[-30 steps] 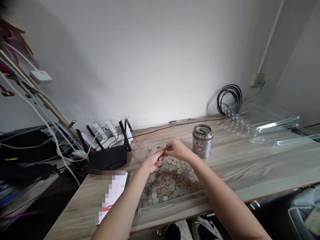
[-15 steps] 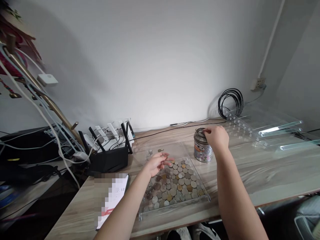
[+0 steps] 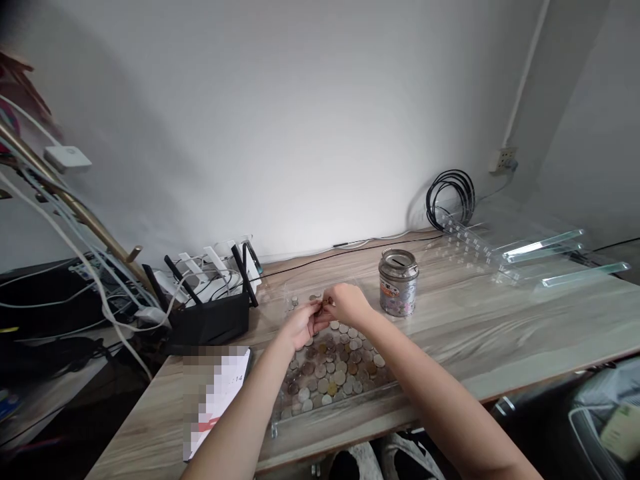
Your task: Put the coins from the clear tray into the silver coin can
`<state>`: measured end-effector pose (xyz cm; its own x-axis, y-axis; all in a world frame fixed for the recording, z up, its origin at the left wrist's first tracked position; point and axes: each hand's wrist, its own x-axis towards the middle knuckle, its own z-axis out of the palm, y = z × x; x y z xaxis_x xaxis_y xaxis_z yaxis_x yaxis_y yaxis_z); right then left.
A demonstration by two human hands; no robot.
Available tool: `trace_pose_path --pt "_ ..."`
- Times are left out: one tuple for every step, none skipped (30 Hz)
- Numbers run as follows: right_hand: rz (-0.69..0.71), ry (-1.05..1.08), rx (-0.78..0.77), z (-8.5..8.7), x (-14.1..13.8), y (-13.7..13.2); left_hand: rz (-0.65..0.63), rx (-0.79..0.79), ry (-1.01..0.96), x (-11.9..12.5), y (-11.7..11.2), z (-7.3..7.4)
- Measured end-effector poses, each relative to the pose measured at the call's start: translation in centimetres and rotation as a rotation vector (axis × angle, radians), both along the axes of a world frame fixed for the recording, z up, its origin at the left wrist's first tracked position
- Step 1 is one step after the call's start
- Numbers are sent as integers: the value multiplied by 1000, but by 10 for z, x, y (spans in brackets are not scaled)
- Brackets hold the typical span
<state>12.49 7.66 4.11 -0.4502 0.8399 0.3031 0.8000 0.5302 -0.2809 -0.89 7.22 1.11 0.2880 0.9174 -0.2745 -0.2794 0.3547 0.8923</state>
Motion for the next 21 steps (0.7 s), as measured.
trace_pose_path --pt "-28 21 9 2 3 1 -26 1 -23 -1 0 0" --pt "-65 59 36 5 10 2 -50 0 -46 -1 1 0" --pt "-118 114 86 10 19 2 -68 -3 -68 -2 1 1" --pt "-191 179 160 15 31 3 -79 -10 -88 -3 1 1" --pt "-283 248 252 20 45 3 -84 -23 -104 -4 2 2" --pt "-388 309 348 25 59 4 -81 -38 -116 -4 2 2" --pt "-495 352 428 28 73 4 -74 -55 -122 -4 2 3" --pt "-592 375 484 30 86 5 -69 -71 -124 -4 2 3" --pt "-676 380 509 31 98 6 -66 -85 -121 -4 2 4" --pt "-742 370 501 30 108 7 -62 -96 -115 -4 2 4" --pt "-791 351 461 29 116 9 -58 -102 -110 -3 2 4" --pt "-825 333 399 27 122 11 -54 -105 -107 -3 2 4" --pt "-843 318 328 24 126 13 -47 -105 -105 -3 2 4" --pt "-852 310 260 22 130 15 -40 -101 -104 -4 2 3" --pt "-852 306 206 20 132 16 -32 -96 -102 -4 2 3" --pt "-845 306 185 19 133 17 -25 -91 -101 -5 2 3" --pt "-836 313 207 20 132 18 -20 -88 -102 -5 2 4" --pt "-826 327 269 22 130 17 -21 -89 -108 -6 2 4" --pt "-815 349 355 24 126 16 -26 -92 -123 -6 1 5" --pt "-793 376 442 27 120 14 -37 -96 -150 -7 1 6" --pt "-748 400 504 29 110 11 -54 -99 -189 -7 0 7"
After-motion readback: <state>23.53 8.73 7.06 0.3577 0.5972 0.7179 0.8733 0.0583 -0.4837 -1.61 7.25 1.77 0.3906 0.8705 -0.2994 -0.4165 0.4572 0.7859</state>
